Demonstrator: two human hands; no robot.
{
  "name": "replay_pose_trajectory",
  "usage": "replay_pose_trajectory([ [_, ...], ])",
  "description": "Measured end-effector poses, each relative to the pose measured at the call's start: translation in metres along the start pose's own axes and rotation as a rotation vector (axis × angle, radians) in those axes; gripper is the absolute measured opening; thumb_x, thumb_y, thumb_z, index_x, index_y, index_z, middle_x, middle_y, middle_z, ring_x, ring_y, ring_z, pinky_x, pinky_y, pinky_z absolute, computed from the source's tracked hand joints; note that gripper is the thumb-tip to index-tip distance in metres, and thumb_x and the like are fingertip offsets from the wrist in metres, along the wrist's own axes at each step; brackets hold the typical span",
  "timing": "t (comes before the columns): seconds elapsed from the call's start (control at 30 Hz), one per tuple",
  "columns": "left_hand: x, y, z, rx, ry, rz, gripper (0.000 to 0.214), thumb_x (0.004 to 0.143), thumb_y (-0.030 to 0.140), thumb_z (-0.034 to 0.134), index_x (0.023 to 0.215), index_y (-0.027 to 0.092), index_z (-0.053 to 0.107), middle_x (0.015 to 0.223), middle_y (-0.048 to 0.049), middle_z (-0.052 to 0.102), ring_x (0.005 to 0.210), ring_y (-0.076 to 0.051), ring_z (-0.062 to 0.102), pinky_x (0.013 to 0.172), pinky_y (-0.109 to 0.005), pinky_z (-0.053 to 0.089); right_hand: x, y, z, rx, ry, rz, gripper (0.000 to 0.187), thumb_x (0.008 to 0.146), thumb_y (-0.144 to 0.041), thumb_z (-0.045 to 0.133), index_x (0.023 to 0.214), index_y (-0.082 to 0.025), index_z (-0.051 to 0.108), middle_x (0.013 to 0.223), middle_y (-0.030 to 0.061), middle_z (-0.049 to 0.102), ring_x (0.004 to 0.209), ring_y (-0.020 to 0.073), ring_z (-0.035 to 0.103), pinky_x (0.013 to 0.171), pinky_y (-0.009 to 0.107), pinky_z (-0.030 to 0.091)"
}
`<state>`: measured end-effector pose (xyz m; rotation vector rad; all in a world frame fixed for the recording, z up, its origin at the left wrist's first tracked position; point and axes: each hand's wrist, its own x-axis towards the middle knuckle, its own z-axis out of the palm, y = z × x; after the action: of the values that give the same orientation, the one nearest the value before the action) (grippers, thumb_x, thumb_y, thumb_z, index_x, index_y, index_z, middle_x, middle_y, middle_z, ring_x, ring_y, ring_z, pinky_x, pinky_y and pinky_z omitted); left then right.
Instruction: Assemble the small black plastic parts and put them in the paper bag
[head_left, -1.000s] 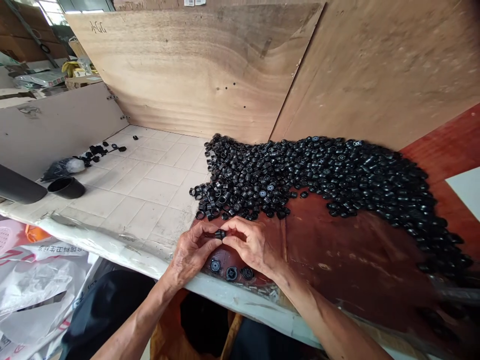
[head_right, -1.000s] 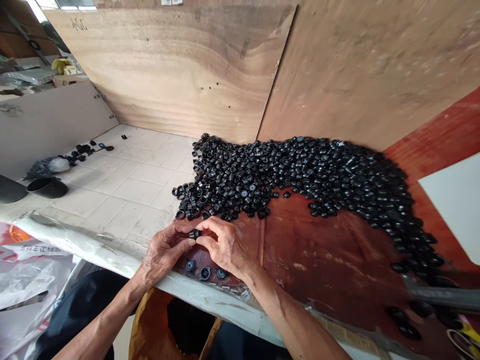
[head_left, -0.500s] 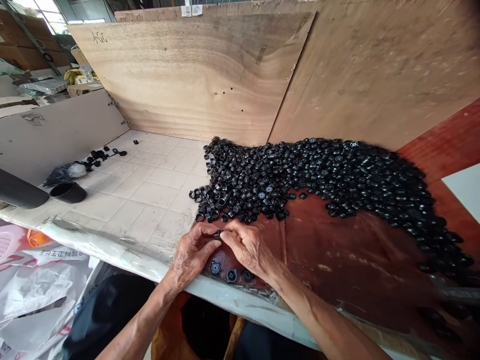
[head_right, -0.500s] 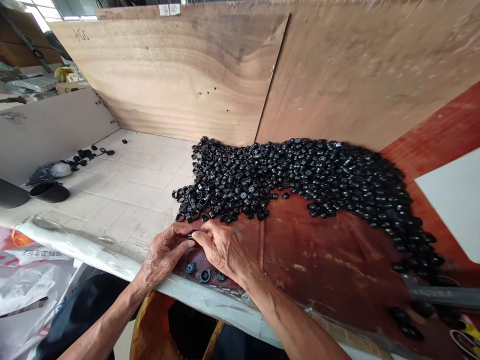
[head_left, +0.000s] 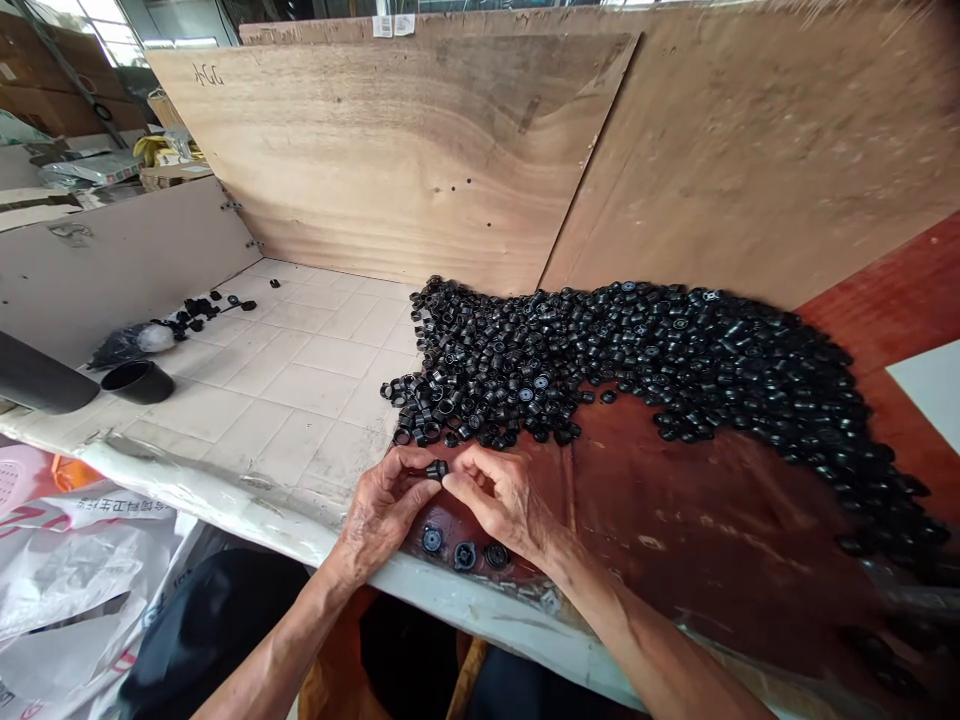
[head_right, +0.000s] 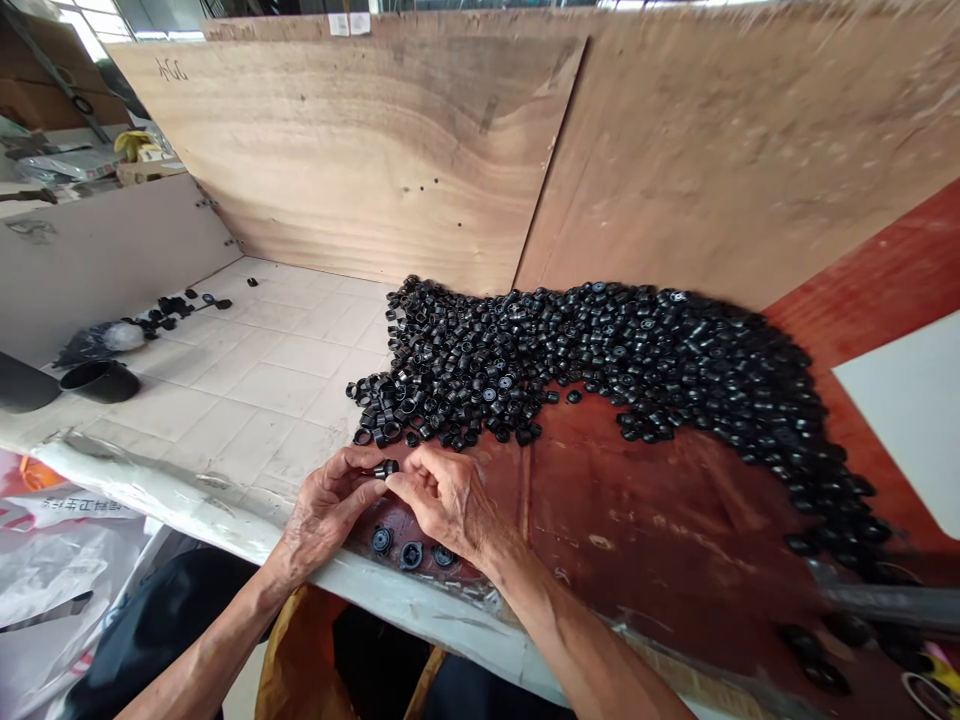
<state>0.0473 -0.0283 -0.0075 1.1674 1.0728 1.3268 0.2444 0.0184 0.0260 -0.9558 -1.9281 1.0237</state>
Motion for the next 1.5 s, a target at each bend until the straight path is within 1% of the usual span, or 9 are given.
replay_pose_trajectory([
  [0.13,0.0,0.0,0.0,-0.009,-0.005,-0.014,0.022,0.094,0.031,0.079,0.11,0.022,0.069,0.108,-0.0031,0.075,0.096,-0.017,0.074,0.089,-0.029,0.06,0.0,-0.001,0.0,-0.02,0.012,-0.046,0.032,0.095,-0.033,0.067,0.068,-0.021,0.054,0.063,-0.0031,0.055,0.059,0.0135,0.051,0.06,0.027,0.039],
  [0.27,0.001,0.001,0.0,-0.018,-0.023,-0.004,0.021,0.094,0.032,0.08,0.108,0.021,0.069,0.111,-0.0046,0.075,0.101,-0.019,0.074,0.092,-0.031,0.06,0.0,0.004,0.0,-0.001,0.023,-0.078,0.009,0.096,-0.028,0.064,0.092,-0.02,0.067,0.083,0.0003,0.067,0.073,0.0156,0.061,0.069,0.027,0.045],
  [0.37,0.002,0.001,0.0,0.029,-0.003,0.024,0.021,0.093,0.031,0.081,0.107,0.02,0.07,0.103,-0.0026,0.074,0.09,-0.015,0.072,0.083,-0.026,0.06,0.0,0.007,0.001,-0.051,0.013,-0.039,0.027,0.102,-0.03,0.06,0.076,-0.021,0.061,0.07,-0.0021,0.061,0.065,0.0141,0.057,0.067,0.028,0.043],
  [0.6,0.001,0.005,0.003,0.047,-0.008,0.023,0.02,0.092,0.031,0.081,0.104,0.02,0.071,0.1,-0.0019,0.074,0.088,-0.015,0.072,0.082,-0.025,0.06,0.0,0.003,0.0,-0.037,0.002,-0.006,0.024,0.103,-0.032,0.057,0.081,-0.022,0.064,0.072,-0.0003,0.064,0.067,0.0157,0.059,0.067,0.028,0.046],
  [0.73,0.001,0.006,0.004,-0.063,-0.023,-0.017,0.022,0.091,0.034,0.082,0.104,0.02,0.07,0.101,-0.0032,0.077,0.092,-0.017,0.074,0.087,-0.028,0.061,0.0,0.003,0.001,0.009,-0.022,-0.051,0.012,0.098,-0.03,0.063,0.105,-0.023,0.07,0.092,0.0033,0.072,0.08,0.0189,0.065,0.074,0.029,0.051],
  [0.87,0.001,0.005,0.003,-0.087,-0.02,-0.046,0.024,0.088,0.032,0.085,0.104,0.019,0.071,0.098,-0.0031,0.077,0.088,-0.016,0.074,0.083,-0.027,0.061,-0.001,0.003,0.001,-0.023,-0.031,0.012,0.025,0.103,-0.032,0.057,0.081,-0.023,0.064,0.069,-0.0012,0.062,0.064,0.0156,0.058,0.066,0.028,0.046],
  [1.07,0.001,0.008,0.005,-0.124,-0.046,-0.06,0.024,0.089,0.034,0.084,0.102,0.019,0.07,0.097,-0.0024,0.077,0.088,-0.016,0.074,0.084,-0.028,0.062,-0.001,0.0,0.0,0.023,-0.029,-0.042,0.011,0.099,-0.03,0.062,0.101,-0.022,0.069,0.085,0.0014,0.069,0.075,0.0172,0.065,0.073,0.028,0.051],
  [1.3,0.002,0.004,0.001,0.098,-0.034,-0.004,0.025,0.091,0.038,0.082,0.103,0.019,0.072,0.104,-0.0061,0.077,0.092,-0.02,0.074,0.085,-0.032,0.062,-0.003,-0.001,0.004,0.115,-0.035,0.102,0.01,0.096,-0.031,0.061,0.093,-0.023,0.065,0.073,-0.0011,0.065,0.067,0.0161,0.062,0.065,0.027,0.049],
  [1.5,0.001,0.006,-0.002,0.514,-0.09,0.252,0.015,0.099,0.027,0.068,0.113,0.024,0.073,0.111,-0.0064,0.079,0.104,-0.022,0.075,0.095,-0.036,0.059,-0.001,0.009,0.013,0.438,-0.083,0.494,0.017,0.086,-0.036,0.067,0.086,-0.02,0.064,0.058,-0.0019,0.065,0.052,0.0158,0.06,0.056,0.026,0.05],
])
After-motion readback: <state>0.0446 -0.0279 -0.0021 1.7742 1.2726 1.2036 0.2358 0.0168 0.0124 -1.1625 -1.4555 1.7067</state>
